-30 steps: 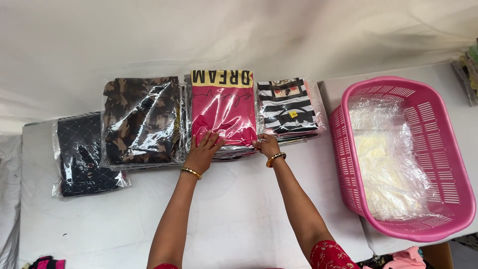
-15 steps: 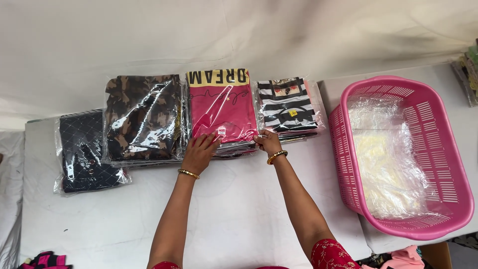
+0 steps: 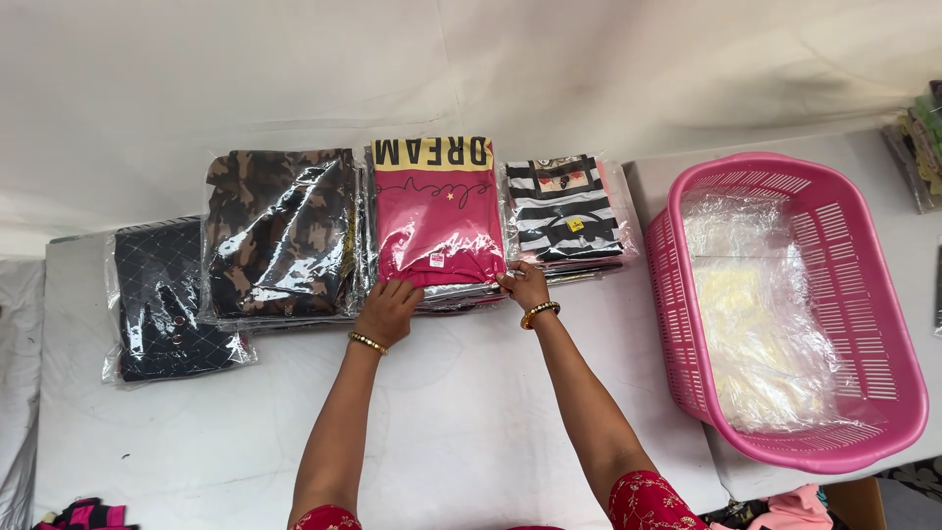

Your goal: The person folds a striped t-shirt and places it into a clear plastic bag, then stacks it on a pile of packaged clothes. They then fold a pink t-shirt with a graphic print, place it in a plastic bag, and add it to the stack. Finally, they fold a pink and black striped t-shirt and place it in a plastic bag.

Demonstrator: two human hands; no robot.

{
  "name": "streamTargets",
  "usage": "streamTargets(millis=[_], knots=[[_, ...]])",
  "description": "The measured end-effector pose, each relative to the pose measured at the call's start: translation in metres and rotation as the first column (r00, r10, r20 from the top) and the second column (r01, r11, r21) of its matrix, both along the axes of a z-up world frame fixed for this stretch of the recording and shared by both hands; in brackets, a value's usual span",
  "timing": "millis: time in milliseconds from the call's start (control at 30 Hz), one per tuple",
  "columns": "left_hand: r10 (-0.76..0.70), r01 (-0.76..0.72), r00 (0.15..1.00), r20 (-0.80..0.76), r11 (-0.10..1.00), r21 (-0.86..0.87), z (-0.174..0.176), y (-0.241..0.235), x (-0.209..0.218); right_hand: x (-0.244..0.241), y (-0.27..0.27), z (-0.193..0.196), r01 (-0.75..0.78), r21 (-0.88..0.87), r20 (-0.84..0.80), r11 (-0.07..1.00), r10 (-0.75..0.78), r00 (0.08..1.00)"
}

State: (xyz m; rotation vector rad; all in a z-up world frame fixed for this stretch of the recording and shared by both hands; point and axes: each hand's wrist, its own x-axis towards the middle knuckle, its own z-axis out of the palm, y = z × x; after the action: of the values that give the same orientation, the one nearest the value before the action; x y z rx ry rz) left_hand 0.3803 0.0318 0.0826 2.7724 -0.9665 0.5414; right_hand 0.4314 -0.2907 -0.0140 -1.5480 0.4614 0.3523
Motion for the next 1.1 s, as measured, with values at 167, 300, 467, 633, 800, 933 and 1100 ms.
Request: streamTargets(millis=[167, 300, 467, 633, 800, 933, 1100], knots=[[0.091, -0.091, 0.996, -0.011, 0.977, -0.192, -0.004, 0.008, -0.017, -0.006, 0.0, 0.015, 0.036, 0.003, 0.031, 0.999, -0.036, 0.999], [0.269, -0.309, 0.942, -0.201, 0.93, -0.2, -0.006, 0.007, -0.02, -0.007, -0.002, 0.01, 0.031, -0.013, 0.069, 0.999, -0.03, 0.997], [0.506, -0.872, 0.3, -0.809, 0.49, -0.017, 0.085, -0.017, -0.029, -0.011, 0.001, 0.024, 0.054, 0.014, 0.061, 0.998, -0.055, 0.997], [0.326, -0.903, 0.42, -0.847, 0.242, -0.354, -0.023, 0.007, -0.02, -0.011, 0.0, 0.032, 0.066, -0.093, 0.055, 0.993, -0.061, 0.997], [-0.067, -0.943, 0.329, -0.942, 0.039, -0.332, -0.051, 0.022, -0.012, -0.017, -0.008, 0.07, -0.043, -0.226, -0.11, 0.973, 0.019, 0.994], [-0.171, -0.961, 0.27, -0.948, 0.006, -0.275, -0.032, 0.022, -0.009, -0.019, -0.009, 0.089, -0.11, -0.031, -0.229, 0.993, 0.1, 0.968], [-0.215, -0.948, 0.317, -0.924, -0.039, -0.316, -0.026, 0.023, -0.013, -0.023, -0.007, 0.093, -0.114, 0.09, -0.25, 0.989, 0.133, 0.959]])
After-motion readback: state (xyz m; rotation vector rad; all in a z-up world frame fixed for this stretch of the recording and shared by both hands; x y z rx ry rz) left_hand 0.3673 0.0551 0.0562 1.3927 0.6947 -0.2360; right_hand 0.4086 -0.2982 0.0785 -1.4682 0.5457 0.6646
